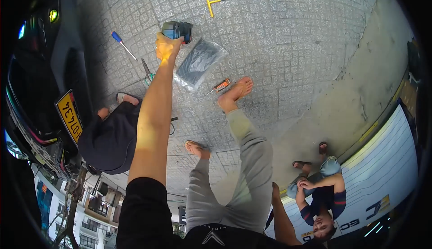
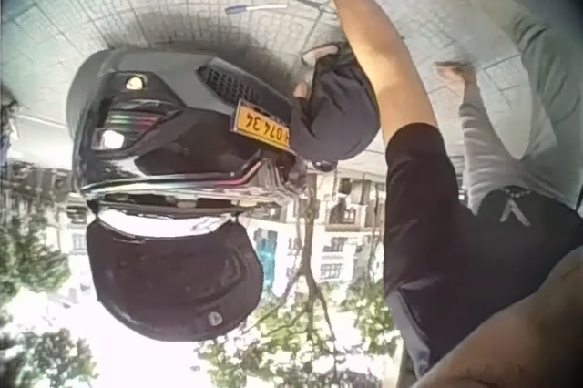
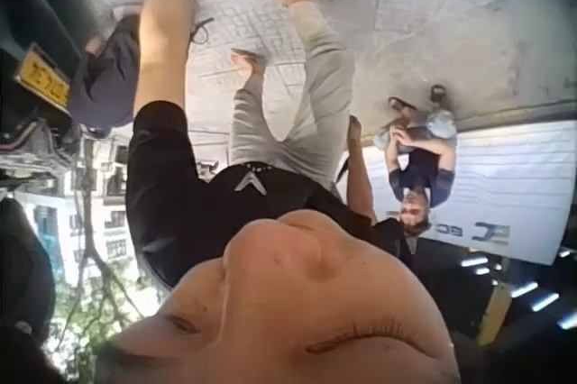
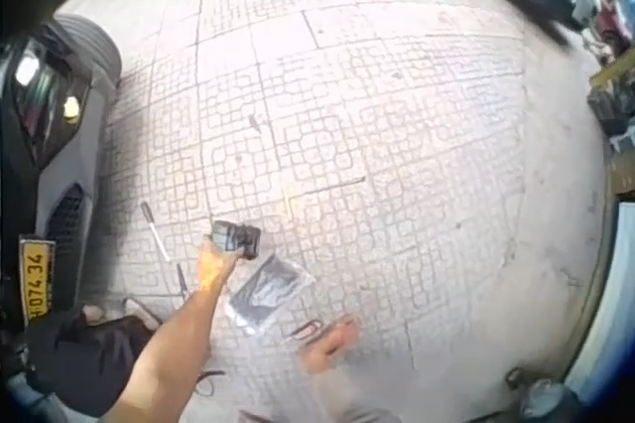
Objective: Replacing the trim and components of a car's front bumper.
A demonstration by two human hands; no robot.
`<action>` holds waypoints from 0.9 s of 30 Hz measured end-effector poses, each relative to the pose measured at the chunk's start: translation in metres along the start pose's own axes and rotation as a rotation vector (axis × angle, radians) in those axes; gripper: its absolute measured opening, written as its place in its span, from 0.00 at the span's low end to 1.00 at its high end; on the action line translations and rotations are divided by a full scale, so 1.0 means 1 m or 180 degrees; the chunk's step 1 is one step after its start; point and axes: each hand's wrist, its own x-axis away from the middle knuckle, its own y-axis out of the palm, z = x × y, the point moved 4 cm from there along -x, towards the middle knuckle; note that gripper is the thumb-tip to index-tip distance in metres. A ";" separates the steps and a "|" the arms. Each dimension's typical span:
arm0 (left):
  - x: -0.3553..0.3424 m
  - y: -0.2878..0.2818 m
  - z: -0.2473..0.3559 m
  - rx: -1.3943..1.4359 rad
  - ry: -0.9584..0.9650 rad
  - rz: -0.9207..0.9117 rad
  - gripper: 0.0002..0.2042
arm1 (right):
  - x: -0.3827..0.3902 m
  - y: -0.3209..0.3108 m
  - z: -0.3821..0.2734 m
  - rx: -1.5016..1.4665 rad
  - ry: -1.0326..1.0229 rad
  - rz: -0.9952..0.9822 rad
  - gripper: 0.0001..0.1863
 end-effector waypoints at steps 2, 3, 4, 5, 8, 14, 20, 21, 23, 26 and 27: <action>-0.003 -0.005 -0.007 -0.0137 -0.0185 -0.0001 0.40 | -0.008 0.000 -0.020 0.0410 -0.0184 0.0011 0.19; -0.003 -0.012 -0.006 -0.0298 -0.0231 0.0151 0.40 | -0.022 0.009 -0.069 0.0017 -0.0483 -0.0149 0.18; -0.001 -0.016 -0.006 -0.0445 -0.0275 0.0294 0.40 | -0.031 0.022 -0.134 -0.0380 -0.0776 -0.0297 0.17; 0.001 -0.017 -0.004 -0.0440 -0.0328 0.0275 0.41 | -0.020 0.017 -0.158 -0.0782 -0.1094 -0.0404 0.16; 0.001 -0.014 -0.006 -0.0438 -0.0278 -0.0075 0.42 | -0.033 0.017 -0.286 -0.0143 -0.1468 -0.0294 0.18; 0.058 -0.047 -0.024 -0.1001 0.0310 -0.0034 0.40 | 0.062 0.019 -0.446 -0.0675 -0.2588 -0.0213 0.19; 0.255 -0.141 -0.080 0.0254 0.1018 0.0172 0.34 | 0.125 0.065 -0.367 0.1052 -0.3459 0.0180 0.32; 0.296 -0.154 -0.083 0.0657 0.1134 0.0117 0.34 | 0.139 0.071 -0.355 0.1669 -0.3899 0.0607 0.38; 0.377 -0.182 -0.100 0.1224 0.1454 -0.0141 0.34 | 0.177 0.091 -0.337 0.1980 -0.4384 0.0913 0.46; 0.495 -0.209 -0.139 0.1724 0.1948 -0.0224 0.33 | 0.214 0.119 -0.305 0.2112 -0.5227 0.1141 0.40; 0.533 -0.218 -0.144 0.1905 0.2170 -0.0437 0.34 | 0.223 0.117 -0.293 0.2744 -0.5304 0.0946 0.35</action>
